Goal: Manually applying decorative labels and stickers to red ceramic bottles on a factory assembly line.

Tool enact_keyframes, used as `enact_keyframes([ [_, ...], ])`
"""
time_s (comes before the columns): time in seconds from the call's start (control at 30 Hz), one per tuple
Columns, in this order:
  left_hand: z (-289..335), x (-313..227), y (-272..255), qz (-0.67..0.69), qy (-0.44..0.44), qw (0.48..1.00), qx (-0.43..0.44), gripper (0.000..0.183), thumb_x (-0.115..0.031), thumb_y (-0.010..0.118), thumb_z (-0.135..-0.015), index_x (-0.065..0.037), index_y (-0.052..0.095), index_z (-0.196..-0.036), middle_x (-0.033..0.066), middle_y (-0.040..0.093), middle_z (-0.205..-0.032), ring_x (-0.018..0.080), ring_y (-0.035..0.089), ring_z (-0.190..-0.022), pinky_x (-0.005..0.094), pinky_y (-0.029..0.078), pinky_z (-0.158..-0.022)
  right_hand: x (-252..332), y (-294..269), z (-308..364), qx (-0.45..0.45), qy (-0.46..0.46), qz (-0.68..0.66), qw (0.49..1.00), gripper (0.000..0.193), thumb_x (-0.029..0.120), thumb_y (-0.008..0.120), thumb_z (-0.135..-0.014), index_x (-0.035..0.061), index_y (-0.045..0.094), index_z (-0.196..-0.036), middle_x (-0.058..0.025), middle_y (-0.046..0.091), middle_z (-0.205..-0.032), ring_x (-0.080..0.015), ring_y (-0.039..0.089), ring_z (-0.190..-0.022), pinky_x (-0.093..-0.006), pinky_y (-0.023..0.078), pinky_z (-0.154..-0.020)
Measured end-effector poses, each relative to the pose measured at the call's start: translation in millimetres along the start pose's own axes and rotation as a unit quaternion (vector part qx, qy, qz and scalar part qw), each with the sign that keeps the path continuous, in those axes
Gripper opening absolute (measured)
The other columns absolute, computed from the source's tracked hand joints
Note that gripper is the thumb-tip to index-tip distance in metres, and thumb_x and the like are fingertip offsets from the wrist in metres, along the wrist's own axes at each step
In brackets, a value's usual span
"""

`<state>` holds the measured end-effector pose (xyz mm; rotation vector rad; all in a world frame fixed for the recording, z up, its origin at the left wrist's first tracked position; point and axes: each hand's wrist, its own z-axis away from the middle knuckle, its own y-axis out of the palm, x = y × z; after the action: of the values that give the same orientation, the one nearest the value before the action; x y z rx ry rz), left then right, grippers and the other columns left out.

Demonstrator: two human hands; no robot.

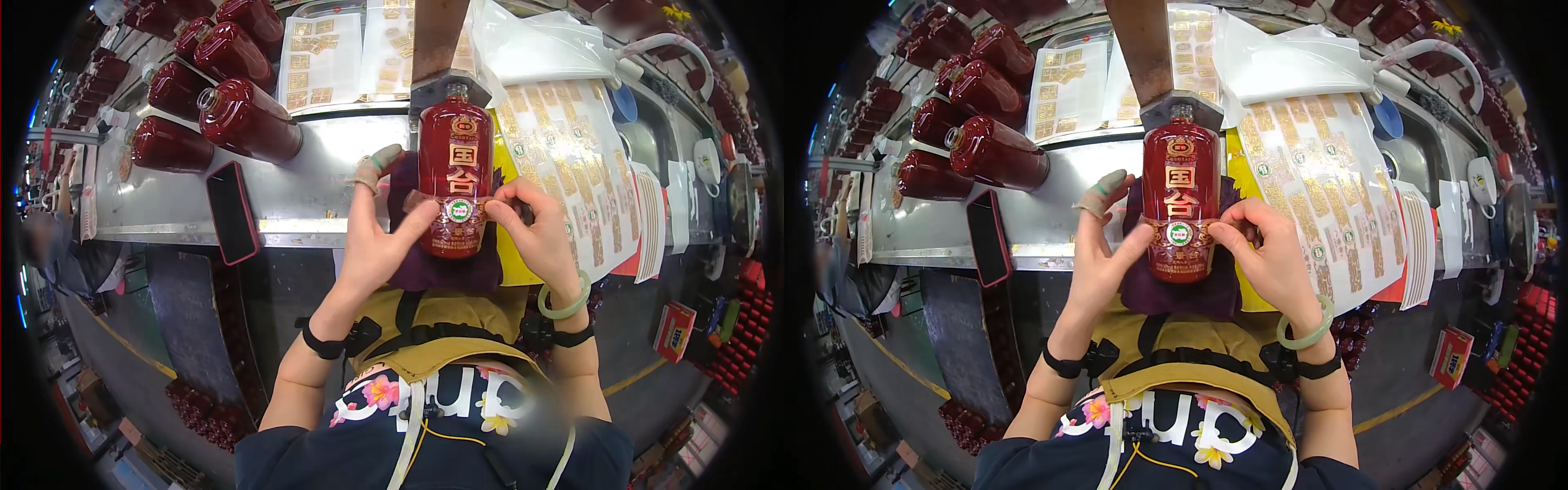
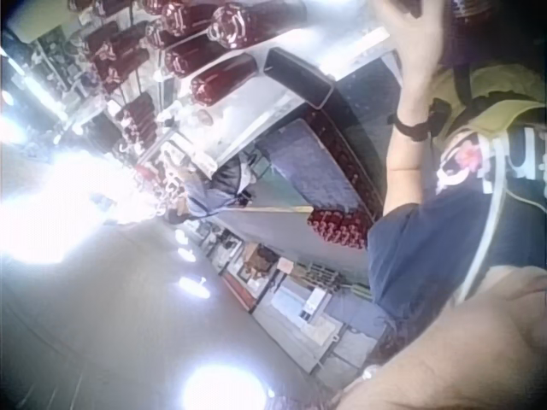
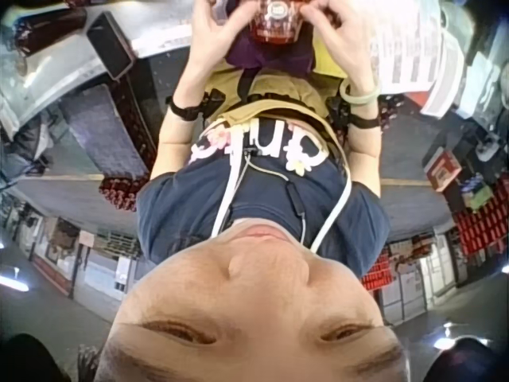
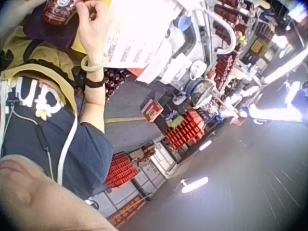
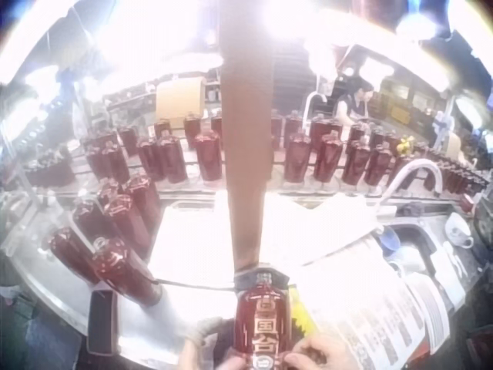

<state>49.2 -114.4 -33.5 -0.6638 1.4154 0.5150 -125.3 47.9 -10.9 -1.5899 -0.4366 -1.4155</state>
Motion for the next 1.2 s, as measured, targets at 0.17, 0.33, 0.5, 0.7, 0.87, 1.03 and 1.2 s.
enact_keyframes([
  [0.17, 3.4, 5.9, 21.9, -0.013, 0.054, 0.998, 0.002, 0.09, -0.022, 0.086, -0.082, 0.001, 0.037, -0.154, 0.022, 0.05, -0.146, 0.0316, 0.049, -0.138, 0.0449, 0.037, -0.117, 1.0, 0.5, -0.3, -0.001, 0.001, 0.002, 1.0, 0.016, 0.015, 0.076, -0.094, 0.0013, 0.068, -0.092, 0.0001, 0.059, -0.075, -0.0089, 0.046, -0.068, -0.0261, 0.038, -0.062],
  [0.33, 5.5, 10.6, 25.4, -0.007, 0.045, 0.999, -0.006, 0.089, -0.021, 0.085, -0.083, 0.001, 0.036, -0.154, 0.0217, 0.05, -0.146, 0.0316, 0.048, -0.139, 0.045, 0.036, -0.117, 0.8, -3.7, -2.2, -0.049, -0.104, 0.123, 0.986, 0.022, 0.012, 0.075, -0.091, 0.0007, 0.066, -0.107, -0.0064, 0.062, -0.096, -0.0175, 0.054, -0.082, -0.0302, 0.047, -0.079],
  [0.5, 3.8, 8.6, 26.5, 0.01, 0.043, 0.999, 0.001, 0.088, -0.021, 0.086, -0.083, 0.002, 0.037, -0.153, 0.0225, 0.052, -0.144, 0.0324, 0.05, -0.137, 0.045, 0.036, -0.117, -3.1, -23.7, -0.8, -0.116, -0.038, 0.049, 0.991, 0.04, -0.005, 0.056, -0.088, 0.0015, 0.054, -0.128, -0.0133, 0.054, -0.119, -0.0237, 0.054, -0.102, -0.034, 0.046, -0.094],
  [0.7, 3.4, 3.1, 24.4, 0.029, 0.025, 0.999, 0.007, 0.087, -0.021, 0.085, -0.085, 0.004, 0.037, -0.153, 0.0225, 0.053, -0.144, 0.031, 0.051, -0.137, 0.0436, 0.037, -0.117, 45.9, -30.3, -18.0, -0.06, -0.207, 0.128, 0.968, 0.026, -0.01, 0.056, -0.093, 0.0023, 0.072, -0.11, -0.012, 0.061, -0.105, -0.0257, 0.067, -0.094, -0.0334, 0.054, -0.083],
  [0.87, 5.0, 5.7, 22.6, 0.08, 0.003, 0.997, 0.019, 0.086, -0.021, 0.084, -0.087, 0.005, 0.036, -0.153, 0.0219, 0.051, -0.147, 0.029, 0.049, -0.139, 0.043, 0.036, -0.118, 47.6, -11.1, -14.7, -0.041, -0.108, 0.06, 0.991, 0.03, 0.008, 0.071, -0.093, 0.004, 0.067, -0.123, -0.0082, 0.059, -0.101, -0.0183, 0.063, -0.087, -0.0315, 0.05, -0.079],
  [1.03, 4.2, 2.4, 27.2, 0.111, -0.001, 0.994, 0.02, 0.086, -0.019, 0.084, -0.088, 0.004, 0.034, -0.155, 0.0213, 0.049, -0.149, 0.0289, 0.047, -0.141, 0.042, 0.035, -0.119, 2.1, 7.8, -11.2, -0.021, 0.027, -0.072, 0.997, 0.038, 0.019, 0.084, -0.088, 0.0047, 0.059, -0.113, 0.0028, 0.053, -0.089, -0.0079, 0.047, -0.078, -0.0264, 0.043, -0.073],
  [1.2, 4.2, 5.5, 26.3, 0.112, -0.002, 0.993, 0.022, 0.086, -0.018, 0.084, -0.088, 0.004, 0.034, -0.155, 0.0212, 0.048, -0.149, 0.0286, 0.047, -0.141, 0.042, 0.035, -0.119, -6.8, 10.3, -11.8, -0.007, 0.073, -0.161, 0.984, 0.04, 0.02, 0.087, -0.086, 0.0075, 0.057, -0.109, 0.0071, 0.049, -0.087, -0.0034, 0.04, -0.076, -0.0215, 0.035, -0.067],
])
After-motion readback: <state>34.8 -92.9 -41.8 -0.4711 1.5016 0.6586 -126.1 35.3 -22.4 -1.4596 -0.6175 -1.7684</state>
